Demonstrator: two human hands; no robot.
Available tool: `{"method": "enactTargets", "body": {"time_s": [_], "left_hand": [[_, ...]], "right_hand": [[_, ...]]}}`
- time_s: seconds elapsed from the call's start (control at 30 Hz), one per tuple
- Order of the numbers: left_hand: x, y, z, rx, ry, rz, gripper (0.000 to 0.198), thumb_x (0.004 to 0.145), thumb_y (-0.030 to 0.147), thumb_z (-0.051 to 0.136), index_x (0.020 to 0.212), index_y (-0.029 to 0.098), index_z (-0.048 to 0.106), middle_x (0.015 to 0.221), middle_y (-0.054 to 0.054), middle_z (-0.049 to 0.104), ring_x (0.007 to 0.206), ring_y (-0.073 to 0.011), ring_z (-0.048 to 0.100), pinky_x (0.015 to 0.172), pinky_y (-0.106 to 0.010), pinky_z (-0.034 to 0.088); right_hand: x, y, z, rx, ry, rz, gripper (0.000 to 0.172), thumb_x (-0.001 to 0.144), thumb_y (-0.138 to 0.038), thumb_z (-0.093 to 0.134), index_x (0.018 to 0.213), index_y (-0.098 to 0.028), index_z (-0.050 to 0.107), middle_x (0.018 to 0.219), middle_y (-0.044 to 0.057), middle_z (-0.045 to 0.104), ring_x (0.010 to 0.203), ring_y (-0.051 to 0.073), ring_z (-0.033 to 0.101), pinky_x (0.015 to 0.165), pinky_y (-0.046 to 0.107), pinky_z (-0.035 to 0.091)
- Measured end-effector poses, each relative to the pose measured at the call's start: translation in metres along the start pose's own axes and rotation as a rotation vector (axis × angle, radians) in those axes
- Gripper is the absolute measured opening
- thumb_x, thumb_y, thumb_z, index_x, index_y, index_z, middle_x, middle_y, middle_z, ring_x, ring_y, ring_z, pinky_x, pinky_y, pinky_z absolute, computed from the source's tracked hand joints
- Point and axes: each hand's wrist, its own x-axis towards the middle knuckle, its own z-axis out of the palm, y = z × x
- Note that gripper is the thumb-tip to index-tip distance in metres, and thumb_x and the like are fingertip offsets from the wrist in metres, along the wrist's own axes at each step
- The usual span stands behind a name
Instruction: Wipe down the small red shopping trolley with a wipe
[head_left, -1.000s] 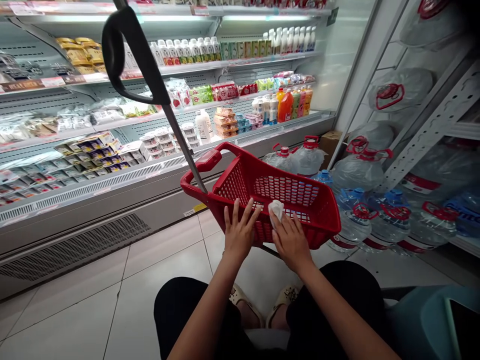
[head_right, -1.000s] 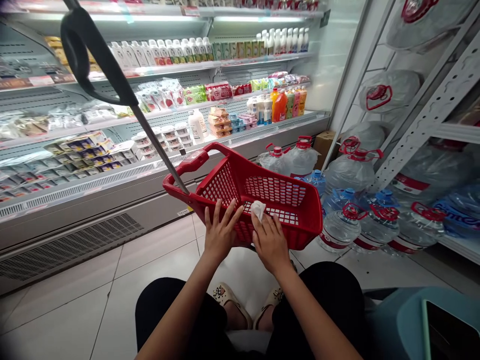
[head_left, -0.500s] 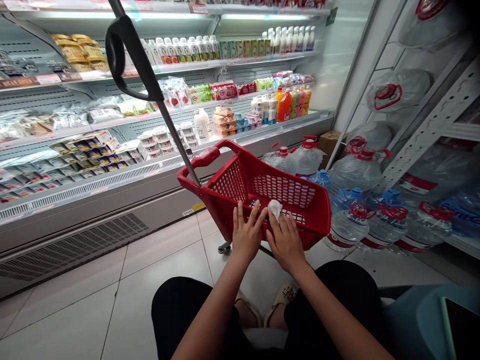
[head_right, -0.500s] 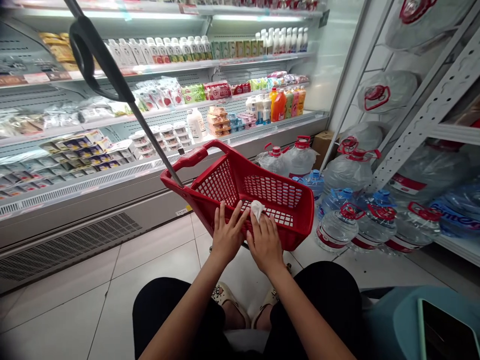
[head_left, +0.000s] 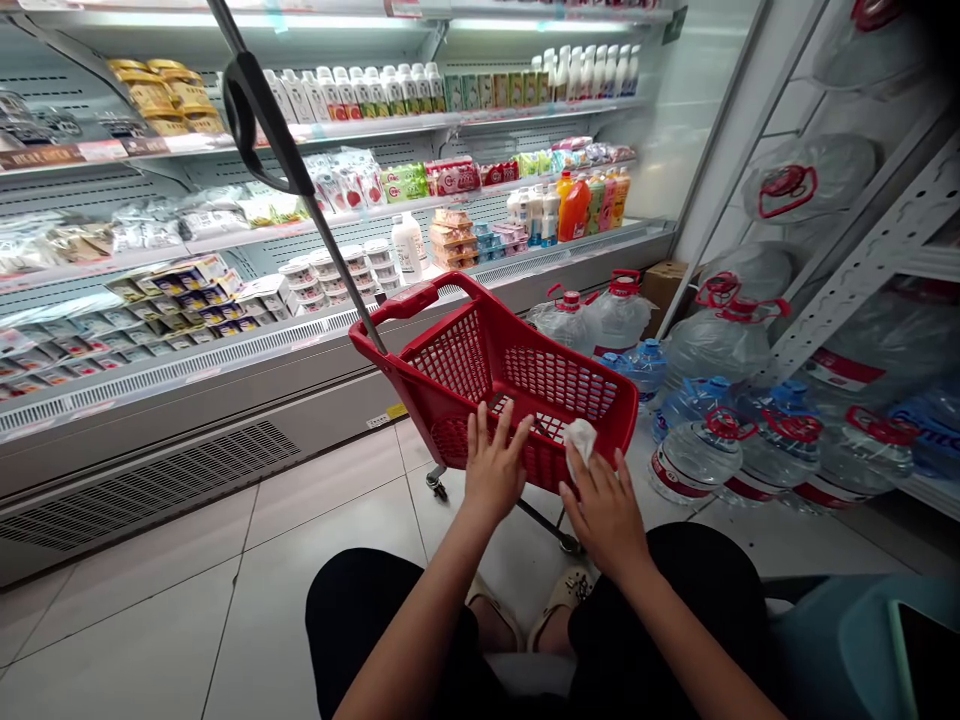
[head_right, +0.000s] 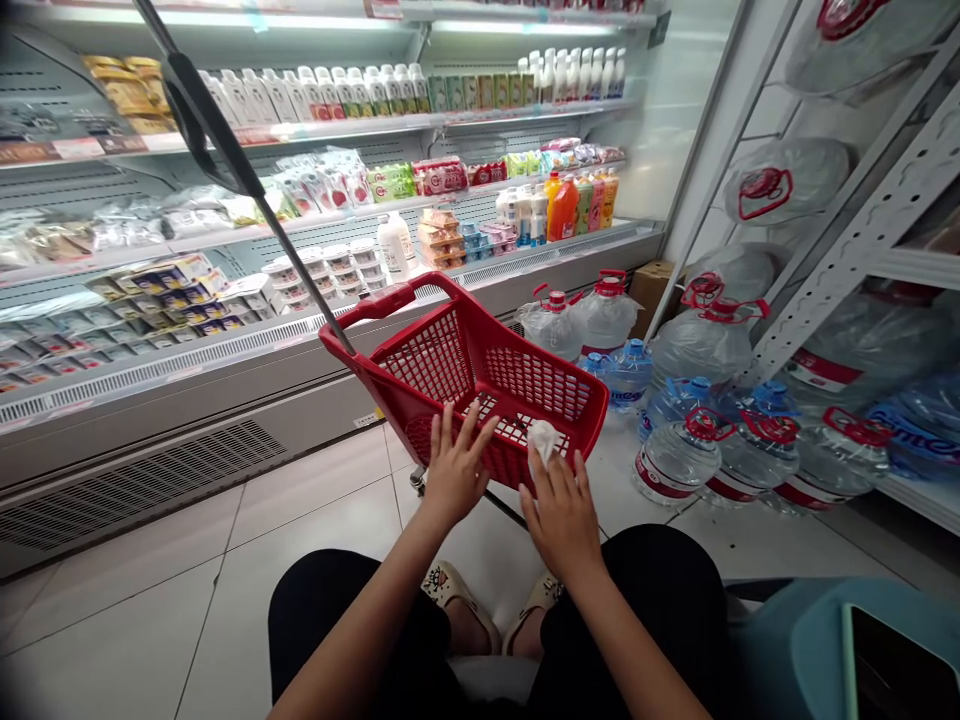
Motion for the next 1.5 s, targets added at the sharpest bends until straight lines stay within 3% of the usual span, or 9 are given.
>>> {"method": "enactTargets", "body": {"time_s": [0.17,0.37,0.5,0.77,0.9,1.03,1.13,1.33,1.5], "left_hand": [[-0.002,0.001,0.004,-0.005,-0.026,0.044,0.081,0.084,0.019,0.066,0.161,0.031,0.042,0.176,-0.001,0.018,0.162,-0.0404,-0.002,0.129,-0.063,0.017],[0.001,-0.028,-0.005,-0.043,-0.06,0.072,0.093,0.08,0.023,0.073,0.164,0.035,0.034,0.177,-0.001,0.014,0.162,-0.0403,-0.001,0.128,-0.064,0.017],[0.005,-0.038,-0.009,-0.08,-0.071,0.045,0.078,0.089,0.031,0.069,0.162,0.036,0.039,0.176,-0.001,0.016,0.162,-0.0381,0.001,0.129,-0.063,0.016],[-0.003,-0.01,0.005,-0.037,0.03,-0.177,0.053,0.106,0.035,0.048,0.158,0.02,0.045,0.175,-0.013,0.02,0.162,-0.0339,0.012,0.129,-0.059,0.023],[-0.015,-0.011,0.002,-0.021,0.026,-0.162,0.052,0.107,0.034,0.043,0.159,0.022,0.043,0.174,-0.011,0.023,0.162,-0.0296,0.013,0.13,-0.059,0.019],[-0.015,-0.017,-0.003,-0.037,0.005,-0.149,0.052,0.108,0.035,0.043,0.157,0.019,0.045,0.172,-0.013,0.028,0.162,-0.0286,0.016,0.131,-0.056,0.019],[-0.013,-0.005,-0.001,-0.048,0.014,-0.184,0.058,0.105,0.039,0.048,0.157,0.012,0.043,0.172,-0.019,0.025,0.162,-0.0328,0.015,0.13,-0.057,0.02],[-0.018,0.028,0.005,-0.127,0.065,-0.191,0.068,0.099,0.033,0.059,0.159,0.011,0.037,0.175,-0.021,0.002,0.162,-0.0395,0.001,0.128,-0.064,0.019],[-0.028,0.011,-0.002,-0.168,0.043,-0.133,0.069,0.099,0.024,0.056,0.163,0.02,0.031,0.177,-0.014,-0.005,0.162,-0.0367,-0.003,0.128,-0.064,0.018]], "right_hand": [[0.03,-0.022,0.015,0.021,-0.014,-0.083,0.073,0.104,-0.033,0.047,0.168,-0.015,0.019,0.152,0.02,0.055,0.139,0.033,0.051,0.123,0.055,0.034],[0.004,0.005,0.005,0.086,-0.039,-0.064,0.07,0.104,-0.032,0.045,0.168,-0.021,0.021,0.141,0.014,0.063,0.127,0.029,0.058,0.121,0.053,0.039],[-0.006,-0.001,-0.002,0.098,-0.063,-0.065,0.07,0.103,-0.034,0.045,0.168,-0.018,0.024,0.142,0.016,0.062,0.13,0.031,0.057,0.119,0.055,0.041],[-0.019,-0.031,0.004,0.132,-0.065,-0.243,0.069,0.105,-0.036,0.048,0.168,-0.019,0.023,0.158,0.014,0.052,0.149,0.03,0.045,0.125,0.054,0.034],[-0.024,0.001,0.008,0.135,-0.111,-0.293,0.066,0.107,-0.033,0.045,0.168,-0.024,0.022,0.16,0.009,0.051,0.149,0.025,0.045,0.129,0.053,0.023],[-0.012,0.051,0.012,0.132,-0.071,-0.131,0.059,0.108,-0.029,0.036,0.167,-0.026,0.025,0.158,0.009,0.053,0.148,0.024,0.047,0.129,0.055,0.02],[-0.003,0.064,0.014,0.15,-0.034,-0.027,0.057,0.109,-0.028,0.034,0.166,-0.025,0.029,0.16,0.009,0.051,0.149,0.024,0.046,0.128,0.056,0.023],[-0.016,0.008,0.006,0.216,-0.049,-0.174,0.066,0.106,-0.036,0.044,0.167,-0.02,0.026,0.163,0.011,0.046,0.154,0.028,0.039,0.127,0.055,0.027],[-0.019,0.001,0.0,0.233,-0.082,-0.326,0.068,0.104,-0.029,0.047,0.167,-0.024,0.024,0.161,0.006,0.049,0.149,0.024,0.047,0.131,0.052,0.021]]}}
